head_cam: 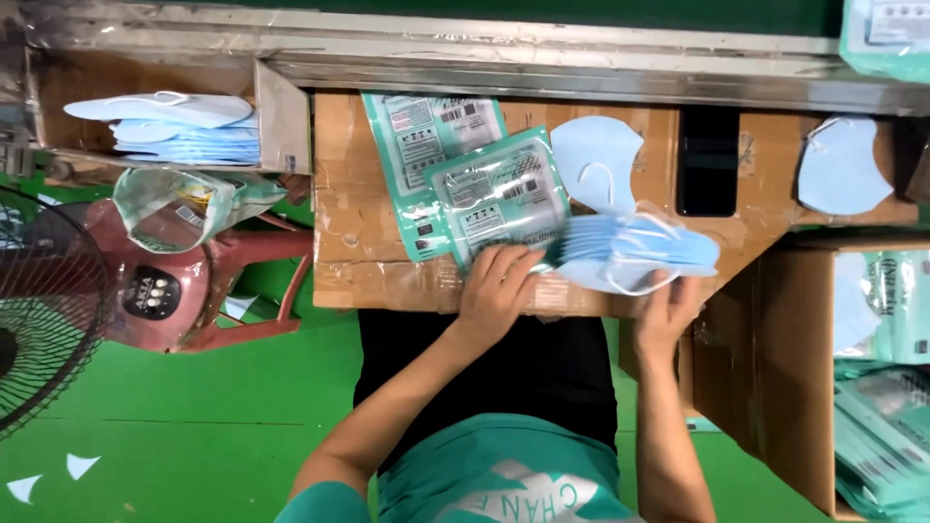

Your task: Manually placing stacks of face masks into plastic packaging pouches on a production line.

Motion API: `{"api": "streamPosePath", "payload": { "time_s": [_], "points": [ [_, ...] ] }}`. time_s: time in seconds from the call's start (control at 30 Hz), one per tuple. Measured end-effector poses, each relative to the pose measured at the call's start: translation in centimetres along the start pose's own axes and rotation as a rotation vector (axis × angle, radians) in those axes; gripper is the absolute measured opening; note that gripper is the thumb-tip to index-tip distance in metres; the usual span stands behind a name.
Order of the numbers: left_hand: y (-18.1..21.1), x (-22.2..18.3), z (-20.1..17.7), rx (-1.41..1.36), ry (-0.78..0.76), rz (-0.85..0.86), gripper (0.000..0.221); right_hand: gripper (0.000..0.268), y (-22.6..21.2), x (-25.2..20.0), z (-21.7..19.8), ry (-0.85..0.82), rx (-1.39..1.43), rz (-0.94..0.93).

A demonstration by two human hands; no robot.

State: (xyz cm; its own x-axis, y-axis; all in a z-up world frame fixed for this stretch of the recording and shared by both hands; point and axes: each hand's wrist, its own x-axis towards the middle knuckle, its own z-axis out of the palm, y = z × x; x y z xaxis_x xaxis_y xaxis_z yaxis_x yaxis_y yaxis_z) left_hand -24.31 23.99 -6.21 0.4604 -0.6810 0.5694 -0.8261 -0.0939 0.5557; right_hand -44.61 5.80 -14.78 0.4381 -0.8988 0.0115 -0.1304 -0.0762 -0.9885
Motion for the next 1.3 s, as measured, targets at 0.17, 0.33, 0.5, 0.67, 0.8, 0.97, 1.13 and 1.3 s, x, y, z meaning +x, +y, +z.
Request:
{"api": "streamPosePath", "payload": {
  "time_s": [0.17,0.33,0.5,0.67,0.8,0.97,1.13,1.3],
  "points": [
    [-2.5,-1.6,0.5,0.028,-0.252,0.057,0.028,0.034,-6.4,1.4,0.4,0.054,-0.108,-0.265],
    [-3.3,-1.0,1.8,0.127,-0.384,0.054,0.025,0.031,-8.2,0.8,2.0,-0.033,0.086,-0.015],
    [-3.7,1.0,1.3,-0.115,-0.257,-0.006,0.03,0.042,-4.4,-0.5,5.8,-0.284,0.229,0.179],
    [-1.7,1.8,-0.5,-0.051,-0.039,0.002,0.004,0.037,-8.3,0.3,7.6,-0.257,0.359,0.246],
    [-0.7,3.9,-2.6,-0.111,-0.039,0.06,0.005,0.024,-7.0,0.1,6.1,-0.363,0.392,0.503],
    [2.5,6.2,-4.7,-0.069,0.159,0.117,0.011,0.019,-12.6,-0.9,8.1,-0.251,-0.481,-0.186],
    [2.6,3.2,-3.3,-0.165,0.079,0.105,0.014,0.028,-8.9,0.1,7.6,-0.116,0.012,-0.122],
    [3.7,4.9,-4.8,-0.507,0.357,-0.406,0.055,0.025,-9.4,0.1,7.1,0.043,0.397,0.302]
  ]
}}
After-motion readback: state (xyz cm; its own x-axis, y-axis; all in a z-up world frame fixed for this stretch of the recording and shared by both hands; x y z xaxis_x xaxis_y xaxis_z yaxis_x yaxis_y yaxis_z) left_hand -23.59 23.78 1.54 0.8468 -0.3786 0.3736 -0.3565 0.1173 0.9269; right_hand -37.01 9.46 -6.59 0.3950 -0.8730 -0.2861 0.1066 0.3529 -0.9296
